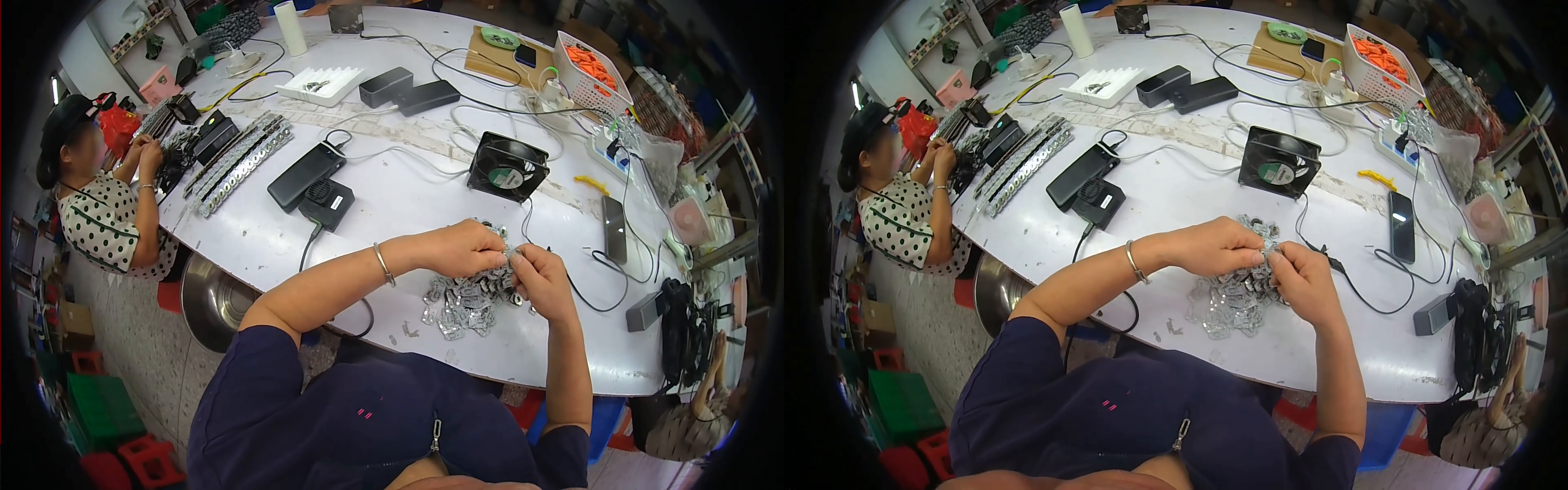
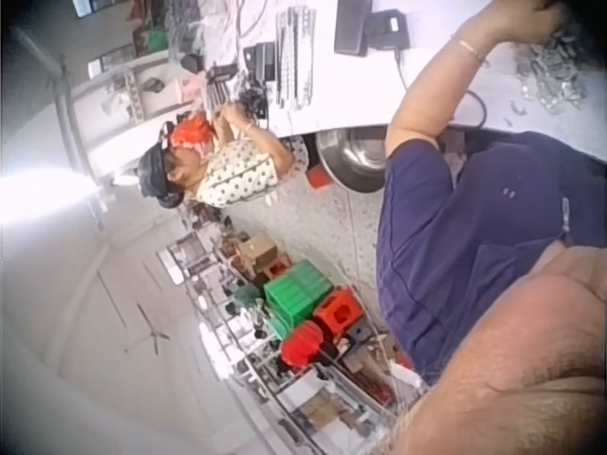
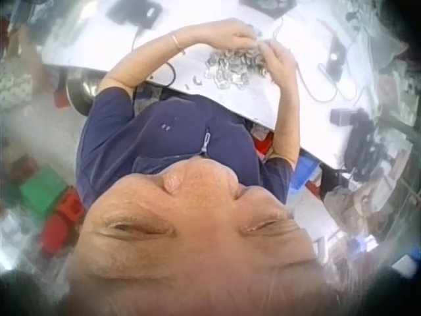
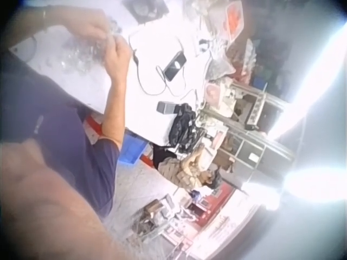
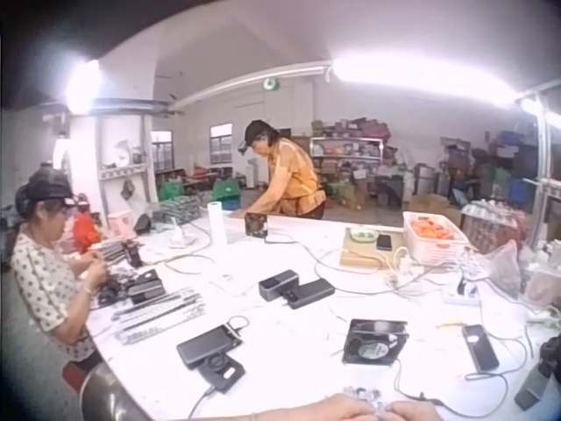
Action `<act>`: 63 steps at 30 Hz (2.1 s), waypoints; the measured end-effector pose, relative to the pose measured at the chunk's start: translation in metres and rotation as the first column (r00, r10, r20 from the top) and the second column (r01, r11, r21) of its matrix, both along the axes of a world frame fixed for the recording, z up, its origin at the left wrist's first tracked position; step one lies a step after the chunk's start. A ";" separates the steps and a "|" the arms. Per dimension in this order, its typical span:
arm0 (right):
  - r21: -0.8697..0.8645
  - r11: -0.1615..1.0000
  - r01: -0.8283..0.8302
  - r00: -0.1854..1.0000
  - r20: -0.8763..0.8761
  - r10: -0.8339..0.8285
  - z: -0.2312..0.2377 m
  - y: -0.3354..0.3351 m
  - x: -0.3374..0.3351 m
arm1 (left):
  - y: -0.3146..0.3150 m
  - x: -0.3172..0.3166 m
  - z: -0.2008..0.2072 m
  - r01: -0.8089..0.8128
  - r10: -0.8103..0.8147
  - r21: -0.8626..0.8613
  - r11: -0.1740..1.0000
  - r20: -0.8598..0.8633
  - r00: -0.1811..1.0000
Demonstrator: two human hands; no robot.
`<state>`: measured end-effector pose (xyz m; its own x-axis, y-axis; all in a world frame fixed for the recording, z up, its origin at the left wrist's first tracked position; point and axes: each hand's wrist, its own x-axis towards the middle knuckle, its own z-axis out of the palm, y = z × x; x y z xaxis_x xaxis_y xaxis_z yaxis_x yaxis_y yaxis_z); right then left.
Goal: The person assembles small metal parts and components into plastic housings by hand on a workbench.
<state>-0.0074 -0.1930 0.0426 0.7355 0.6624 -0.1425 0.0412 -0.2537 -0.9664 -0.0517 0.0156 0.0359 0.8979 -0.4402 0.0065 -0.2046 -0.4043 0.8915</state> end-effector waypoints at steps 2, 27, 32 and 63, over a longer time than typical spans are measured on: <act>0.011 1.000 -0.007 0.999 -0.045 0.007 -0.001 0.000 0.001 | 0.001 0.000 -0.004 0.011 -0.011 -0.021 1.000 0.009 1.000; 0.183 0.979 0.087 0.958 -0.286 -0.031 -0.024 -0.003 0.013 | 0.024 -0.004 -0.013 -0.310 0.001 -0.615 0.725 -0.448 0.894; 0.083 0.995 0.045 0.978 -0.205 -0.027 -0.024 -0.004 0.005 | 0.021 -0.009 -0.015 -0.426 0.048 -0.613 0.665 -0.534 0.844; -0.080 0.992 0.099 0.983 -0.144 -0.110 -0.013 0.023 0.003 | 0.005 -0.005 -0.036 -0.391 0.124 0.152 0.908 0.792 0.597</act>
